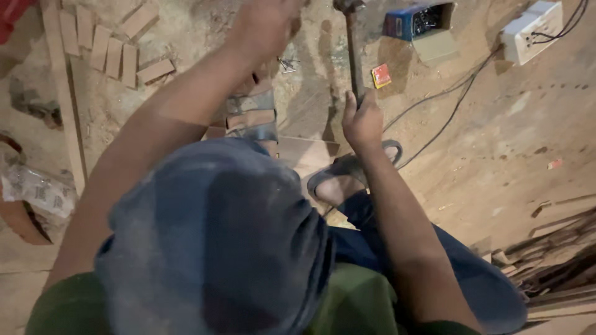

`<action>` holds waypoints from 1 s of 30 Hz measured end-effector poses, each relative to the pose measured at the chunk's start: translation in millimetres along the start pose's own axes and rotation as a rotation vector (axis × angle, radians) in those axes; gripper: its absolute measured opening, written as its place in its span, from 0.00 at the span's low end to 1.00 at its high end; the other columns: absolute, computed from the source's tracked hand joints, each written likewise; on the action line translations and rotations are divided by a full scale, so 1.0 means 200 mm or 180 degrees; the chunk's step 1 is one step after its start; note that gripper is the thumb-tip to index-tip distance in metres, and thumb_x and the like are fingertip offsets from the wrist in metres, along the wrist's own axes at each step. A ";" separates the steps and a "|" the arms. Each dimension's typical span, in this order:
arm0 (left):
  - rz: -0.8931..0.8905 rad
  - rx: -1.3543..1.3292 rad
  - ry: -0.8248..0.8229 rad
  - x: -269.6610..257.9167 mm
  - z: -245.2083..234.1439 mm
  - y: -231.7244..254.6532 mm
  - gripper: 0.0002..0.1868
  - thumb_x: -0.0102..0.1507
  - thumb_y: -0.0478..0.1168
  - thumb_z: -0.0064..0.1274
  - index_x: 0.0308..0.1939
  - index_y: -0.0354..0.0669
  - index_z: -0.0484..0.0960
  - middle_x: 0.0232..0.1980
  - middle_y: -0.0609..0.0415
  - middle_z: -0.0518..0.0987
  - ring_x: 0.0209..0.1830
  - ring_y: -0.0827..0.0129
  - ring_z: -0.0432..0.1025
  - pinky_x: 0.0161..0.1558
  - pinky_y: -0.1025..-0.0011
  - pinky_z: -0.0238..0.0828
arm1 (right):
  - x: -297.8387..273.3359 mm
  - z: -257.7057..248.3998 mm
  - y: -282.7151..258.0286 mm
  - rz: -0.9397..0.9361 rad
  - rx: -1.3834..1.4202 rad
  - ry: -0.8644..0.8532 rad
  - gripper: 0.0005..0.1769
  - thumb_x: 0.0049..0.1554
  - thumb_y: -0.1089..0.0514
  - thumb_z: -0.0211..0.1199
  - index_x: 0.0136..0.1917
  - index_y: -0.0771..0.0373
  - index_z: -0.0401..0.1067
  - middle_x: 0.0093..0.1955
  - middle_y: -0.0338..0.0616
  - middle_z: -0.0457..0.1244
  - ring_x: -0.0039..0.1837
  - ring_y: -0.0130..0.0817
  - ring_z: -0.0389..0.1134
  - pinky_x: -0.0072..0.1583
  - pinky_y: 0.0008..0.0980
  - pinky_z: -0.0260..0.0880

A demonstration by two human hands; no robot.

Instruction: The person sits on the floor and repeatedly hammers nails into small wooden blocks. They pick up each block, position a nail, and strike it with a hammer before placing the block aside.

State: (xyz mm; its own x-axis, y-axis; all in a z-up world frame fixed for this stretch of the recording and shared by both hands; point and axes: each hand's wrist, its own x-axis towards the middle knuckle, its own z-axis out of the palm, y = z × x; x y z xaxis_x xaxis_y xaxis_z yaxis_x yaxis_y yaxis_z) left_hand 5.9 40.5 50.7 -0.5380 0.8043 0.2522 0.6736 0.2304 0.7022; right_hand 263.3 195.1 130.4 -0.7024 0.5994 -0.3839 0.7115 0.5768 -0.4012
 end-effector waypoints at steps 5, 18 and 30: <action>-0.0386 0.0474 -0.0636 -0.14 -0.07 0.22 0.10 0.63 0.41 0.61 0.45 0.40 0.82 0.48 0.47 0.78 0.48 0.53 0.74 0.45 0.55 0.72 | 0.00 0.05 0.12 0.0056 -0.0077 0.0052 0.17 0.67 0.50 0.57 0.55 0.68 0.63 0.39 0.66 0.67 0.43 0.69 0.69 0.43 0.61 0.65; -0.0198 0.1281 -0.1347 -0.22 0.03 0.29 0.15 0.54 0.36 0.55 0.44 0.37 0.83 0.48 0.45 0.79 0.53 0.54 0.74 0.50 0.61 0.73 | 0.01 0.14 0.11 0.0460 0.0273 -0.0208 0.21 0.67 0.47 0.55 0.57 0.69 0.63 0.41 0.68 0.68 0.46 0.69 0.70 0.46 0.59 0.67; -0.1390 -0.1171 0.0272 -0.03 -0.15 0.06 0.10 0.66 0.38 0.59 0.47 0.35 0.81 0.41 0.42 0.84 0.39 0.50 0.80 0.40 0.55 0.75 | 0.05 0.12 0.08 0.0325 0.0234 -0.0039 0.19 0.67 0.48 0.56 0.53 0.68 0.66 0.40 0.66 0.68 0.45 0.67 0.71 0.43 0.57 0.67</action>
State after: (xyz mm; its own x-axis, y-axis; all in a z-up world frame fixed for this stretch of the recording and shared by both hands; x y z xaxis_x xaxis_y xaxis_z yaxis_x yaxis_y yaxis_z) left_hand 1.8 21.3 77.6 -0.7760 0.6268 -0.0710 0.1676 0.3134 0.9347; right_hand 267.5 197.3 100.0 -0.6268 0.6458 -0.4359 0.7764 0.4707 -0.4191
